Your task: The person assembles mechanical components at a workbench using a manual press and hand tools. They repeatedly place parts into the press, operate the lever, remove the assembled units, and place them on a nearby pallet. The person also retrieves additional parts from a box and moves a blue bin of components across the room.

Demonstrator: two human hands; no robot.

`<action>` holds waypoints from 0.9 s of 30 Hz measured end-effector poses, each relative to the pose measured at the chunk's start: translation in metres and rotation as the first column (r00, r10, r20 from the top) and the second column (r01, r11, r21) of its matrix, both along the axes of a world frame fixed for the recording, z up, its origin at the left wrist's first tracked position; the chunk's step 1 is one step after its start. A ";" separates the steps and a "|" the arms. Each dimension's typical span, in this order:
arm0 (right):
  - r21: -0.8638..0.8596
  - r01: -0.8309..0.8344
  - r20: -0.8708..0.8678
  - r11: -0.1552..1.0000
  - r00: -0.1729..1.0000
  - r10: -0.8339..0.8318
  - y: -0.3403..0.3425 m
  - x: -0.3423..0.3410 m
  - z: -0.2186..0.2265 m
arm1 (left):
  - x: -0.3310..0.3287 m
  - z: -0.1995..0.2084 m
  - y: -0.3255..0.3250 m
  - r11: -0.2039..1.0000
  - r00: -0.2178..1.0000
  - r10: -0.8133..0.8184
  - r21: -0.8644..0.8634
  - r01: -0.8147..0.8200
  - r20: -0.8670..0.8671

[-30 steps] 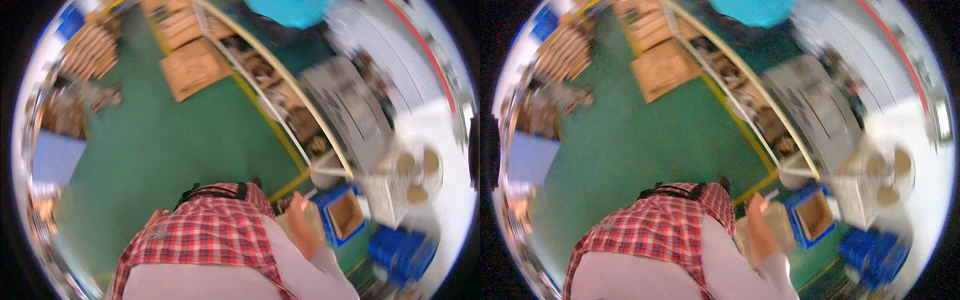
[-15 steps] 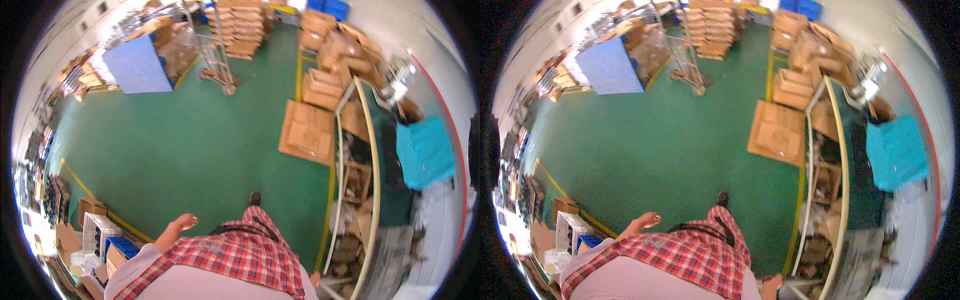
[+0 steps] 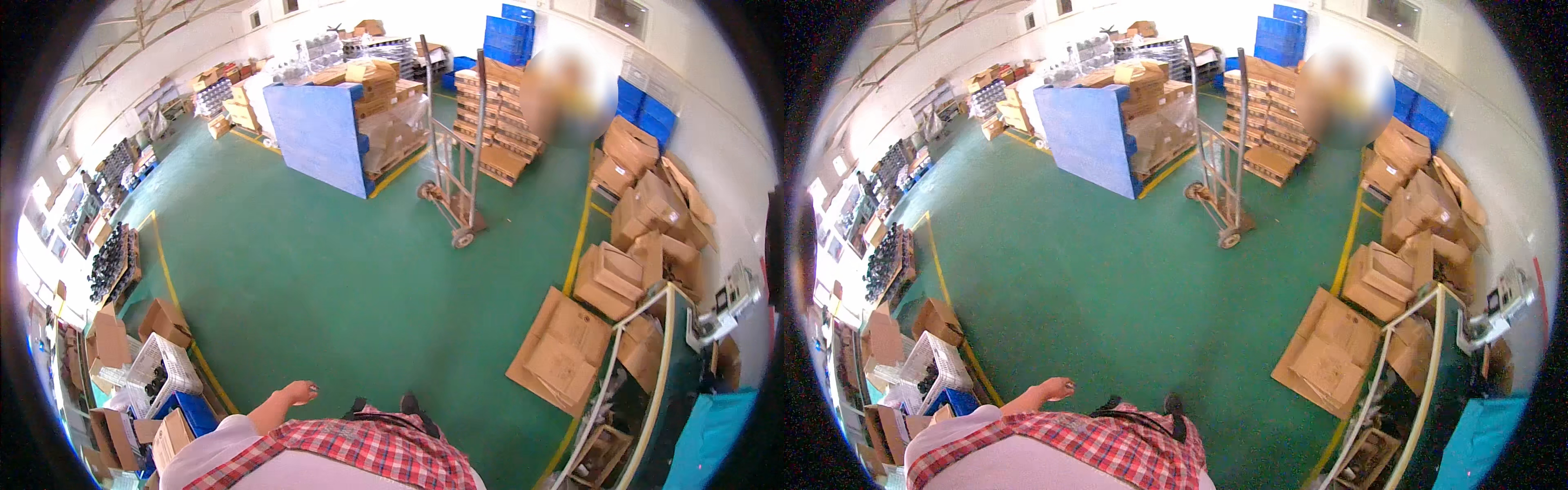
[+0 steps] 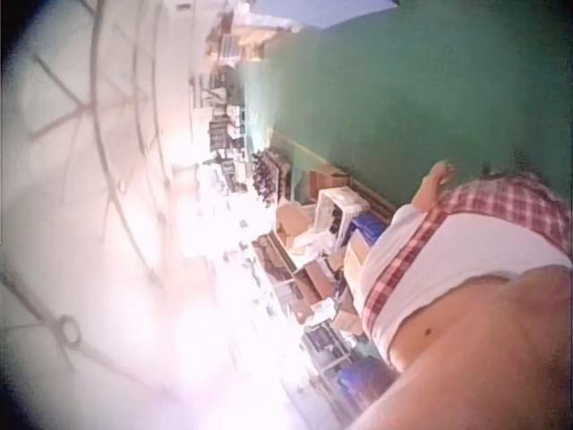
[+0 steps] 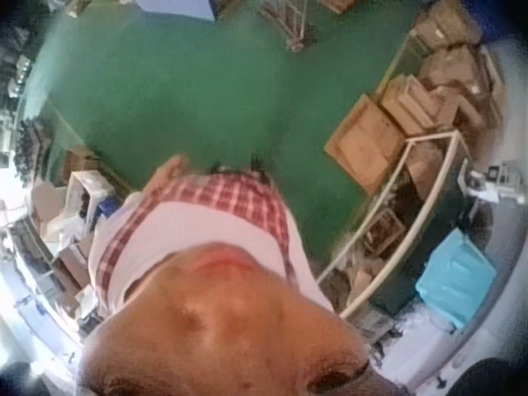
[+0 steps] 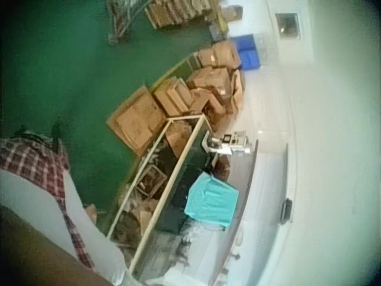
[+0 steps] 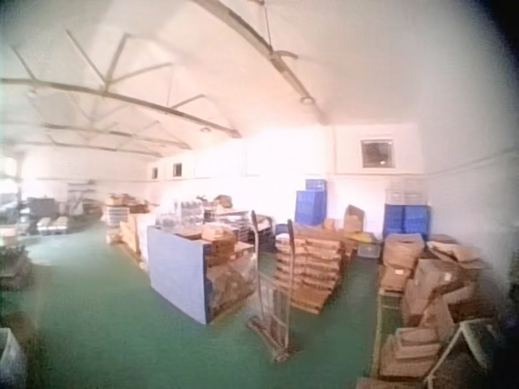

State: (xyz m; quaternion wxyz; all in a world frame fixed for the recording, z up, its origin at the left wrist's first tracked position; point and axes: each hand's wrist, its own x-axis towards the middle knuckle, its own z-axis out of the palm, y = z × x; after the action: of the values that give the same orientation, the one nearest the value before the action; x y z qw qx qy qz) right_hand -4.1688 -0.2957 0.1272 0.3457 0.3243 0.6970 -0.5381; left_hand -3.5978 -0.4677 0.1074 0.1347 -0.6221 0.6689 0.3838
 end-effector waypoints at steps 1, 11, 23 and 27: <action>0.002 -0.017 -0.002 1.000 1.000 0.017 -0.024 -0.001 0.003 | 0.003 0.004 -0.013 0.995 0.994 0.100 0.014 -0.100 0.033; 0.061 -0.072 -0.071 0.996 0.995 0.076 -0.176 0.041 0.001 | 0.127 -0.042 -0.070 0.962 0.972 0.235 0.154 -0.227 -0.032; 0.137 0.140 -0.212 0.981 0.971 -0.109 -0.276 0.093 -0.009 | 0.282 0.005 -0.253 0.802 0.815 0.578 -0.152 -0.578 -0.050; 0.227 0.138 -0.263 0.964 0.962 -0.075 -0.371 0.131 0.011 | 0.305 -0.023 -0.308 0.832 0.829 0.555 0.037 -0.554 -0.067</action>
State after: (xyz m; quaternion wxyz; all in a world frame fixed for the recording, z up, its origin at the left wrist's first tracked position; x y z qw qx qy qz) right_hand -4.0376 -0.6671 0.1382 0.1822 0.3303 0.7773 -0.5034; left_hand -3.2931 -0.7752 0.0848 -0.0025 -0.7734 0.4611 0.4350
